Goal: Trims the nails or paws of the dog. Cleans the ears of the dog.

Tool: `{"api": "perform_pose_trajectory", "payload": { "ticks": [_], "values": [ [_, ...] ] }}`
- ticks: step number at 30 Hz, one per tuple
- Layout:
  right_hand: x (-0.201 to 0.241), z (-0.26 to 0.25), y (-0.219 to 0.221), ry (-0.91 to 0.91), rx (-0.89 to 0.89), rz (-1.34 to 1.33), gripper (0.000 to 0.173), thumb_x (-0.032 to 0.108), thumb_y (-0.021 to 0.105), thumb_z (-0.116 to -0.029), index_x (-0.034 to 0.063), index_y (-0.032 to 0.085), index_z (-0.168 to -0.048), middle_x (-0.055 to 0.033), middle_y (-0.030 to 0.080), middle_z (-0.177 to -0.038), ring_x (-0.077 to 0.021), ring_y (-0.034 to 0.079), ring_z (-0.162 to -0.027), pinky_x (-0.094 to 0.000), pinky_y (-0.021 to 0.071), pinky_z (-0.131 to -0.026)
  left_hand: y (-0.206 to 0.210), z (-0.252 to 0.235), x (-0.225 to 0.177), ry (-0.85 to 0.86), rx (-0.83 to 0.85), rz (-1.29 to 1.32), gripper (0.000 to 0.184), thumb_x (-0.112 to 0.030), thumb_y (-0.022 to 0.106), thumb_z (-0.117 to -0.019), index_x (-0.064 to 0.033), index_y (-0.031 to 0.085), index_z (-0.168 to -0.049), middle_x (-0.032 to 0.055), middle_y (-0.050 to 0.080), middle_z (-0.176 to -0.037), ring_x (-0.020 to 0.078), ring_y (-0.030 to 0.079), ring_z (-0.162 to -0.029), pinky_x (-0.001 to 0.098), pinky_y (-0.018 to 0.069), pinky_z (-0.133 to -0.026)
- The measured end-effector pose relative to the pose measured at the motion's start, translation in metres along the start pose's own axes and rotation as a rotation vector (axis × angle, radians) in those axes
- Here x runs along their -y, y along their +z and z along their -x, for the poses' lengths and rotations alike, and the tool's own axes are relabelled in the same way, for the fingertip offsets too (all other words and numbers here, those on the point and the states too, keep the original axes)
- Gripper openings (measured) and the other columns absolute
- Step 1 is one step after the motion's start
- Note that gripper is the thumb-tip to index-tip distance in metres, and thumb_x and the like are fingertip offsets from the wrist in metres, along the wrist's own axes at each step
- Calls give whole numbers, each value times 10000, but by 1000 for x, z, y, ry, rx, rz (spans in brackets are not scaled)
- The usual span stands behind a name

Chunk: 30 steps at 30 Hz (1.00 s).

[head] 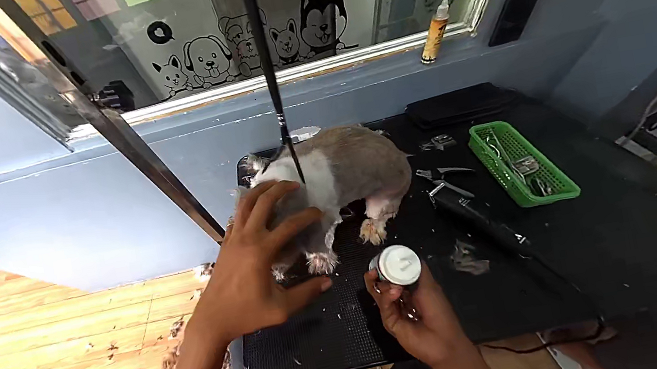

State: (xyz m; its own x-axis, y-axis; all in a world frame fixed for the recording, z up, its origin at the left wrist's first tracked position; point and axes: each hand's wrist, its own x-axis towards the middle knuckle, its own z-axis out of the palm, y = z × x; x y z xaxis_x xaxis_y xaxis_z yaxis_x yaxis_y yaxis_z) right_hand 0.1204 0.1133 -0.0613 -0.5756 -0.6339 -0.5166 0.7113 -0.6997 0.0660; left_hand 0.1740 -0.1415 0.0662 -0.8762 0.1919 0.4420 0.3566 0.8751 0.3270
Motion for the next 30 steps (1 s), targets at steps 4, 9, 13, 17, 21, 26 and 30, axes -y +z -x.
{"api": "perform_pose_trajectory", "payload": {
  "ticks": [4,9,13,17,21,26,30],
  "values": [
    [8,-11,-5,-36,-31,-10,522,560,485,-1007,50,574,-1076,-125,669,-868,-153,684,-626,-240,602,-571,45,6,48,-28,-148,-94,659,-494,831,-734,-237,672,-1319,135,361,-1612,373,275,-1515,567,339,-1202],
    [10,-12,-7,5,-69,-79,557,587,478,-1001,44,554,-1098,-111,646,-877,-148,696,-667,-224,601,-572,72,-5,92,-140,-393,-68,585,-454,846,-663,-209,708,-1177,182,481,-1458,361,462,-1347,518,445,-1075],
    [11,-14,-14,5,-8,-85,534,521,511,-992,26,562,-1186,-181,683,-1021,-179,721,-704,-239,604,-564,82,-9,96,-286,-491,-21,442,-425,786,-690,-201,747,-1069,121,540,-1319,291,529,-1198,489,493,-928],
    [10,-10,2,-151,51,85,580,591,473,-1011,45,577,-1177,-132,672,-910,-145,697,-659,-232,607,-589,92,-14,97,-364,-615,63,300,-432,650,-891,-180,786,-981,88,593,-1259,240,554,-1161,458,488,-931],
    [12,-15,32,-431,160,353,468,537,569,-997,100,634,-1150,-99,703,-920,-152,716,-776,-296,622,-757,94,-28,110,-423,-640,156,408,-427,575,-1002,-125,735,-781,50,615,-1164,230,553,-1113,464,467,-916],
    [13,-36,86,-719,311,659,314,403,731,-942,182,650,-1150,-18,715,-1001,-104,710,-862,-259,613,-783,86,-36,119,-362,-564,332,360,-301,504,-1061,-95,682,-825,33,569,-1007,152,558,-960,352,474,-829],
    [-3,-68,118,-1060,354,942,309,283,718,-965,102,564,-1162,-13,648,-828,-97,615,-659,-237,547,-599,85,-35,114,-331,-563,470,357,-202,445,-1087,-56,636,-823,42,539,-963,112,549,-862,255,484,-745]
  ]
}}
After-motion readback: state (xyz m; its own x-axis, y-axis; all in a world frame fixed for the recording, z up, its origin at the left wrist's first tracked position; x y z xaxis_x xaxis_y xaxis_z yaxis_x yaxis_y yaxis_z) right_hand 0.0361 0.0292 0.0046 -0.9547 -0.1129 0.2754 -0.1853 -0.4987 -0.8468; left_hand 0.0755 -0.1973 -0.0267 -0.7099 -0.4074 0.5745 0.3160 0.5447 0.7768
